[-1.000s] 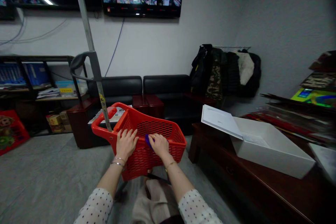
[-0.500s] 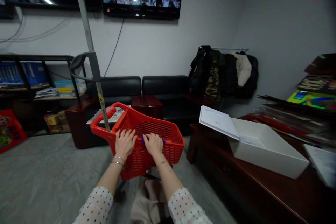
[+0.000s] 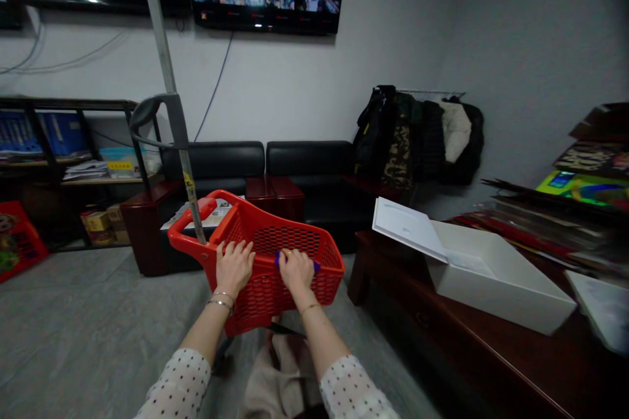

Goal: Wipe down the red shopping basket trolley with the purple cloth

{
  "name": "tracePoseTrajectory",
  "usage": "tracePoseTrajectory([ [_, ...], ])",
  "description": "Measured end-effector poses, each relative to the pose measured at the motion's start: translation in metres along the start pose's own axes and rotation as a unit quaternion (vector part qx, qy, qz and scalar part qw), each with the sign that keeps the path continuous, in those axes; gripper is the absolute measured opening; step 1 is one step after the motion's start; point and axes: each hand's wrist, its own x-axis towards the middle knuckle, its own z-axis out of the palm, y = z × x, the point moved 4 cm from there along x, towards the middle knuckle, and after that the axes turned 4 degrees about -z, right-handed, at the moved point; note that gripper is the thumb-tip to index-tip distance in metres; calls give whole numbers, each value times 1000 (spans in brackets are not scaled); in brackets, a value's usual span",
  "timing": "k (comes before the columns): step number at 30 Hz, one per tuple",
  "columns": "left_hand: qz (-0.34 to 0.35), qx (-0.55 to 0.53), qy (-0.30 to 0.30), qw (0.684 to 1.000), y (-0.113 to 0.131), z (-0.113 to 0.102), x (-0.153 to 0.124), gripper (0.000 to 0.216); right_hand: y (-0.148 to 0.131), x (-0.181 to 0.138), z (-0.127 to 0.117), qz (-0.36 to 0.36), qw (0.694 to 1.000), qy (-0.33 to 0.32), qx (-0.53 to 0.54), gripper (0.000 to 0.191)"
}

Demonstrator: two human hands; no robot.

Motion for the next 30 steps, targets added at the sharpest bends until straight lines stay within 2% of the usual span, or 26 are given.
tracePoseTrajectory([
  [2, 3, -3, 2, 1000, -3, 0, 0, 42, -32, -3, 4, -50, 998, 2, 43, 35],
  [4, 9, -7, 0, 1000, -5, 0, -1, 42, -38, -4, 4, -76, 995, -10, 70, 36],
  [7, 14, -9, -7, 1000, -6, -1, -2, 43, -4, -2, 0, -74, 994, -47, 68, 34],
  [10, 12, -13, -7, 1000, -4, -3, -2, 43, 46, 1, -8, -11, 997, -78, 20, 36],
  [12, 10, -17, -8, 1000, -2, -3, -2, 43, 62, 2, -12, 18, 996, -92, -9, 38],
  [13, 9, -18, -9, 1000, -2, -3, -2, 43, 61, 3, -13, 20, 995, -98, -17, 38],
  [15, 6, -18, -10, 1000, -1, -4, -1, 43, 43, 3, -13, -1, 994, -106, -17, 38],
  [19, 3, -29, -11, 1000, -2, -5, -1, 42, -17, 0, -6, -89, 991, -97, 22, 36],
  [22, 2, -35, -15, 999, -5, -7, 0, 42, -33, -4, -3, -110, 990, -78, 42, 35],
  [24, 6, -26, -19, 999, -6, -8, 0, 42, -22, -6, -4, -123, 989, -66, 51, 34],
  [26, 9, -17, -22, 1000, -7, -8, 0, 42, 1, -8, -6, -125, 989, -55, 51, 32],
  [30, 7, -20, -19, 1000, -5, -7, 0, 42, 41, -11, -8, -91, 995, -40, 25, 31],
])
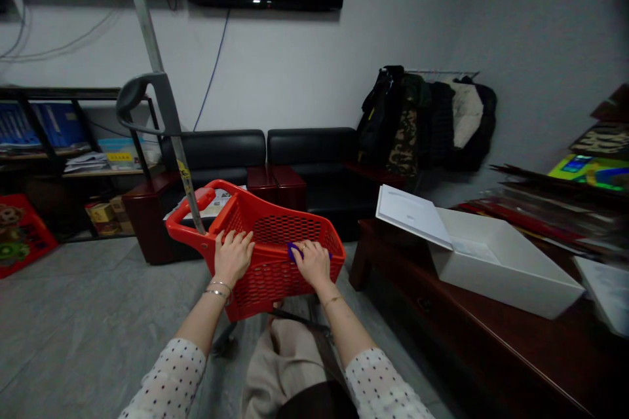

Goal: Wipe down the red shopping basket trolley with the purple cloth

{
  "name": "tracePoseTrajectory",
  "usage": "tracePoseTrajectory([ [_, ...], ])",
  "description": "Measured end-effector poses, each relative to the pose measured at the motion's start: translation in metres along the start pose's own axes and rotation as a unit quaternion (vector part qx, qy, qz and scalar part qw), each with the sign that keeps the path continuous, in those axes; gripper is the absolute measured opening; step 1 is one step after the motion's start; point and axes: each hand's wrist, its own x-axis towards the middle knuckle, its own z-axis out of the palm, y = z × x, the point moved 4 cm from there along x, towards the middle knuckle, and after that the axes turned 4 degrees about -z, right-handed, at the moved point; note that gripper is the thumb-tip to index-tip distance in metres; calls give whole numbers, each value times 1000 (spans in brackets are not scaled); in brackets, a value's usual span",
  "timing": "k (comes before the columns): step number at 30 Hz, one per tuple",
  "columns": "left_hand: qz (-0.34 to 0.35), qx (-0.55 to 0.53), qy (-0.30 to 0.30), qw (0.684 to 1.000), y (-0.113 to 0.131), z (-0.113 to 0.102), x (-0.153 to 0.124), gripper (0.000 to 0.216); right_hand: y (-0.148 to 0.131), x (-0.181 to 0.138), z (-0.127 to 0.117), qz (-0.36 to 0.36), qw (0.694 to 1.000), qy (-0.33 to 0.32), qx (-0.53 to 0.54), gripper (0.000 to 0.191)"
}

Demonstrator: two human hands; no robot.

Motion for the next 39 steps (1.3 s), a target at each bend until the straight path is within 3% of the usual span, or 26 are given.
tracePoseTrajectory([
  [2, -3, -8, 2, 1000, 1, 1, 0, 42, -1, 0, 1, 38, 999, 19, -14, 32],
  [5, -5, -11, 5, 1000, 2, 2, 1, 41, -29, 5, 8, 67, 996, 54, -18, 35],
  [8, -1, -2, 4, 1000, 1, 1, 1, 42, -64, 13, 17, 35, 997, 62, 2, 37],
  [11, 1, -2, 2, 1000, -1, 0, 1, 42, -70, 16, 20, 2, 998, 56, 23, 35],
  [15, 0, -20, -4, 1000, -2, -1, 0, 42, -23, 8, 12, -3, 999, 45, 25, 34],
  [18, -5, -30, -3, 1000, 0, 0, 1, 42, 26, -1, 4, 50, 997, 51, 9, 33],
  [21, -7, -25, 6, 1000, 3, 1, 0, 41, 48, -5, 0, 111, 992, 68, -6, 34],
  [24, -6, -16, 10, 1000, 4, 2, 1, 41, 25, -2, 3, 141, 986, 88, -14, 33],
  [28, -5, -9, 5, 1000, 3, 1, 2, 43, -45, 13, 16, 49, 996, 73, 24, 31],
  [31, 0, -12, 1, 1000, 2, 0, 2, 42, -71, 18, 19, 6, 997, 56, 43, 31],
  [33, 3, -10, -1, 1000, 1, -1, 2, 42, -63, 16, 16, -15, 998, 45, 50, 33],
  [35, 2, -10, -1, 1000, 0, 0, 1, 42, -35, 12, 11, -15, 998, 35, 47, 33],
  [39, -5, -14, 1, 1000, 2, 1, 1, 42, 32, 4, 2, 75, 997, 27, 5, 35],
])
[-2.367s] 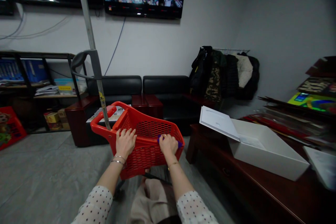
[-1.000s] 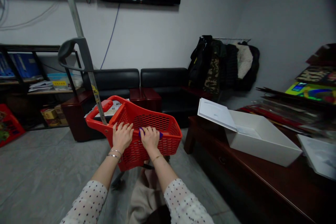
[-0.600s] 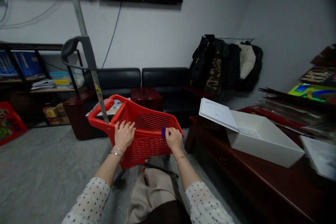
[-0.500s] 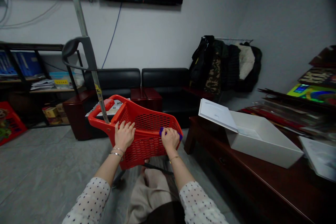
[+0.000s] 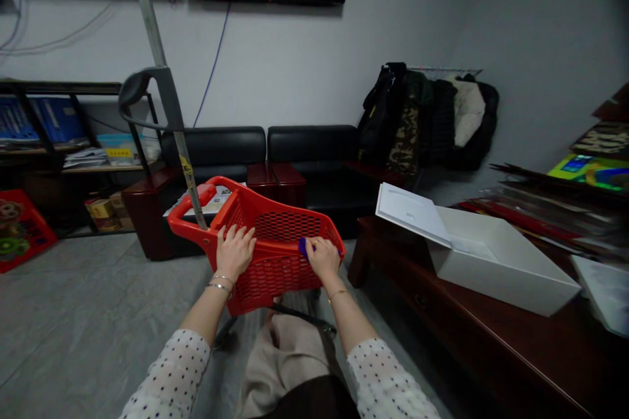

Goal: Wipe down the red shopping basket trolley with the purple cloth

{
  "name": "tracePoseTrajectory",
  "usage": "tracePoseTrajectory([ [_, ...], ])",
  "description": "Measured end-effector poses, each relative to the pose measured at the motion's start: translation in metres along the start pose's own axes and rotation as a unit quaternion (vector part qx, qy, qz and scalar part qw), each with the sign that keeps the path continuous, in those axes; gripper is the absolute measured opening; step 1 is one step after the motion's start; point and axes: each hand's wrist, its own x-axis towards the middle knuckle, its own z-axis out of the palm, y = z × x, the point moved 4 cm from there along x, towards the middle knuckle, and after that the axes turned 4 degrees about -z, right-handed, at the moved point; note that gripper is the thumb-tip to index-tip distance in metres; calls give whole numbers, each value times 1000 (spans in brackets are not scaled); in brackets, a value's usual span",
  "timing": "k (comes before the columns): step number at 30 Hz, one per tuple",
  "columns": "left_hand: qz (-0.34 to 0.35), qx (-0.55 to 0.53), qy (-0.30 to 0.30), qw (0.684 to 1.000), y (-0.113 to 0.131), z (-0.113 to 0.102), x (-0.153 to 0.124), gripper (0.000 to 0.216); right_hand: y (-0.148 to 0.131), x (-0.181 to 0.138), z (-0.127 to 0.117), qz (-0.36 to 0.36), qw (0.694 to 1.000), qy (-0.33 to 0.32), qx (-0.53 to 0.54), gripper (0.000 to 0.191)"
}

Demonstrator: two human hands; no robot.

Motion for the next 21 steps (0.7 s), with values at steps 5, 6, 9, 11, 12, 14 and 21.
tracePoseTrajectory([
  [5, -8, -12, 2, 1000, 3, 0, 1, 42, -10, 1, 2, 99, 993, 34, -61, 37],
  [6, -9, -14, 1, 1000, 3, 0, 1, 42, -27, 1, 5, 89, 994, 38, -56, 38],
  [9, -7, -7, -1, 1000, 3, 0, 2, 42, -80, 2, 16, 8, 999, 33, -10, 38],
  [11, -1, 6, -1, 1000, 2, 0, 2, 43, -100, 2, 19, -28, 999, 24, 15, 38],
  [12, 1, 12, -1, 1000, 1, 0, 2, 43, -101, 2, 19, -39, 999, 17, 22, 37],
  [14, 7, 19, -4, 1000, 1, -1, 2, 43, -87, 3, 16, -55, 998, 1, 29, 36],
  [21, 7, 29, -10, 1000, 4, -1, 1, 44, 16, 3, -2, 77, 996, 11, -32, 33],
])
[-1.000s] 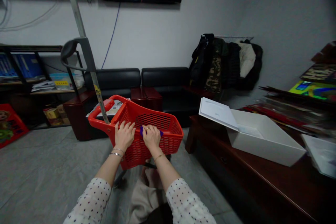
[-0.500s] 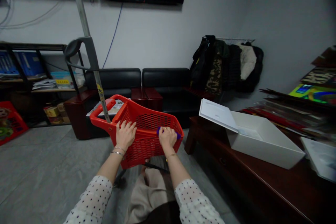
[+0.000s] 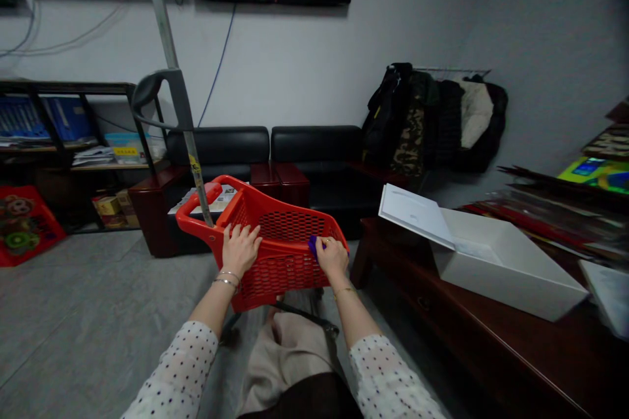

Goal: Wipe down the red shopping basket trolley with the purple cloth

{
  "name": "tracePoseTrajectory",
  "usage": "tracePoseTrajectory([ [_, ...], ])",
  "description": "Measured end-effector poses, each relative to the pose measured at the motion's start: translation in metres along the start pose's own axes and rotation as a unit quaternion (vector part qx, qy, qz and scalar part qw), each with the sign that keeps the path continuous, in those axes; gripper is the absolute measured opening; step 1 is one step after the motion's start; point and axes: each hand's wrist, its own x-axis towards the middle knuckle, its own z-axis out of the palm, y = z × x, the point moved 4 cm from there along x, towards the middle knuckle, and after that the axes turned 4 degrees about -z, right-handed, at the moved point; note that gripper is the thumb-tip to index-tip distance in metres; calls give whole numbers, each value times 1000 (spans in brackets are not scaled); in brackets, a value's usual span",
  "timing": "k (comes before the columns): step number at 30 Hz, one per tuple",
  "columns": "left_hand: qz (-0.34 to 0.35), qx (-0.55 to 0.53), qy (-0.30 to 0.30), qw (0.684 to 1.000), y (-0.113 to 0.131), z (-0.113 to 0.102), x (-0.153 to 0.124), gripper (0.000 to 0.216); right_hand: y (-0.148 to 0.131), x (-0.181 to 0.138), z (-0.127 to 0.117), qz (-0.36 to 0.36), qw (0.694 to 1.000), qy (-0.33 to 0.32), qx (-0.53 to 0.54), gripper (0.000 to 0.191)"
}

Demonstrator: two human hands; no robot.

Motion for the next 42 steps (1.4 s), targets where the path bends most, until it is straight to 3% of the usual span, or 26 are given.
tracePoseTrajectory([
  [2, -4, 1, 2, 1000, 1, 1, 0, 43, -3, -1, 1, 45, 999, 19, -21, 34],
  [4, -7, 1, 3, 1000, 1, 1, 1, 43, -25, -5, 4, 49, 998, 41, -25, 36],
  [8, -9, 3, 4, 1000, 0, 1, 2, 43, -88, -15, 13, -65, 997, 33, 31, 40],
  [10, -6, 3, 3, 1000, -2, 1, 2, 43, -101, -18, 14, -103, 993, 19, 52, 38],
  [12, -1, 4, 1, 1000, -3, 1, 2, 44, -94, -16, 11, -127, 990, 3, 61, 35],
  [14, 3, 7, -1, 1000, -3, 2, 2, 44, -70, -11, 7, -131, 990, -12, 57, 33],
  [18, -1, 11, -2, 1000, -1, 2, 2, 44, -1, 2, -1, -37, 999, -20, 21, 37],
  [21, -2, 11, -2, 1000, 1, 2, 2, 44, 17, 5, -2, 26, 1000, -7, -8, 37],
  [24, -4, 14, 1, 1000, 2, 3, 2, 44, -12, 0, 3, 32, 999, 23, -31, 38],
  [28, -5, 8, 7, 1000, 0, 6, 2, 43, -79, -11, 14, -69, 997, 27, 22, 38],
  [31, -2, 3, 9, 1000, -3, 7, 2, 43, -95, -14, 14, -121, 991, 8, 53, 37],
  [33, -1, 1, 8, 1000, -3, 6, 2, 43, -81, -12, 11, -148, 987, -15, 60, 36],
  [35, -1, -1, 6, 1000, -3, 5, 2, 43, -49, -6, 7, -143, 988, -30, 54, 35],
  [39, -8, -1, 7, 1000, 0, 4, 2, 43, 22, 5, -3, -15, 998, -33, 44, 37],
  [42, -9, -4, 7, 1000, 2, 5, 3, 43, 31, 5, -7, 54, 998, -15, 9, 35],
])
